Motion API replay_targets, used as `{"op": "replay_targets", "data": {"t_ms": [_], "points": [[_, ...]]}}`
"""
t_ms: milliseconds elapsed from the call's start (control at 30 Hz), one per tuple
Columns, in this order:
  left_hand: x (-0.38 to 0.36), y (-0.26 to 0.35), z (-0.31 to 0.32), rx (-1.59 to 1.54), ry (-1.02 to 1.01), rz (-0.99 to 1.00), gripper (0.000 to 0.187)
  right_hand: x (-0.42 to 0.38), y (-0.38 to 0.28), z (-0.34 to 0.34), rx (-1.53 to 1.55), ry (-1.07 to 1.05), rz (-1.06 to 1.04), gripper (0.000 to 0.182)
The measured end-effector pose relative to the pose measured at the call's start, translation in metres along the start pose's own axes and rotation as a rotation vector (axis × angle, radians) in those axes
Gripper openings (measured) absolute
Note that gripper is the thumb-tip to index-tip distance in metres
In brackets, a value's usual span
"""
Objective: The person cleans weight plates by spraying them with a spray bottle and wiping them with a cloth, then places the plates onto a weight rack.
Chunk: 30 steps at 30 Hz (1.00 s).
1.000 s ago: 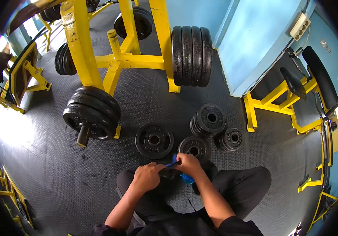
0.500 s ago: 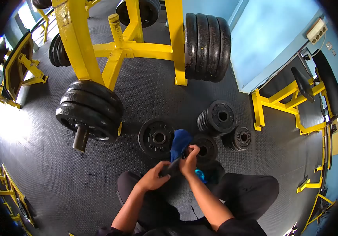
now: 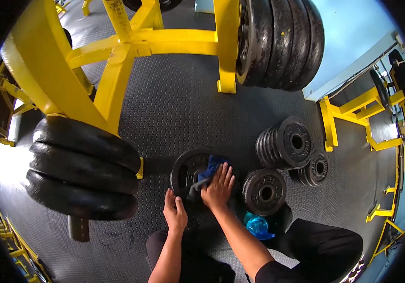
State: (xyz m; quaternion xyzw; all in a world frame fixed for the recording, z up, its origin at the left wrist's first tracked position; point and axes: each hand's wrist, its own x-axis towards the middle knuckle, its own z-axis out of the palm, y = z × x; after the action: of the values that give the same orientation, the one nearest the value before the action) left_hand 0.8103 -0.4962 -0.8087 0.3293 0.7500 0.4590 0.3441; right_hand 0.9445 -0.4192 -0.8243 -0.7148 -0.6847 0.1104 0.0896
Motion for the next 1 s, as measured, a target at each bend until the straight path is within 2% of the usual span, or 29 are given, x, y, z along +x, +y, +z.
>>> {"op": "replay_targets", "data": {"t_ms": [33,67,267,400,467,533,600,667,767,900,1000], "points": [[-0.001,0.001,-0.003,-0.054,-0.015,-0.1,0.045,0.008,-0.003,-0.001,-0.014,-0.007,-0.022,0.087],[0.0,0.003,-0.005,-0.049,-0.021,-0.112,0.045,0.014,-0.005,0.0,-0.027,-0.015,-0.047,0.087],[0.001,-0.007,-0.003,-0.032,0.018,-0.077,0.045,0.037,-0.021,0.003,0.043,-0.022,-0.144,0.089],[0.002,-0.008,-0.001,-0.069,0.047,-0.076,0.045,0.04,-0.04,0.005,0.156,-0.028,-0.3,0.082],[0.004,-0.02,0.0,-0.104,0.063,-0.094,0.046,0.03,-0.04,0.012,0.162,-0.073,-0.51,0.078],[0.004,-0.023,-0.001,-0.131,0.068,-0.114,0.046,0.014,-0.037,0.006,0.22,-0.097,-0.523,0.072],[0.007,-0.03,0.001,-0.206,0.088,-0.128,0.045,-0.003,-0.027,-0.002,0.284,-0.209,-0.614,0.068],[0.011,-0.033,0.001,-0.287,0.102,-0.146,0.044,-0.017,-0.013,-0.01,0.254,-0.242,-0.629,0.067],[0.012,-0.03,0.001,-0.315,0.134,-0.159,0.043,-0.038,0.018,-0.026,0.233,-0.398,-0.655,0.068],[0.018,-0.031,0.001,-0.306,0.15,-0.188,0.042,-0.048,0.064,-0.05,0.121,-0.354,-0.622,0.065],[0.018,-0.035,0.005,-0.374,0.159,-0.179,0.042,-0.048,0.066,-0.059,0.064,-0.346,-0.555,0.064]]}}
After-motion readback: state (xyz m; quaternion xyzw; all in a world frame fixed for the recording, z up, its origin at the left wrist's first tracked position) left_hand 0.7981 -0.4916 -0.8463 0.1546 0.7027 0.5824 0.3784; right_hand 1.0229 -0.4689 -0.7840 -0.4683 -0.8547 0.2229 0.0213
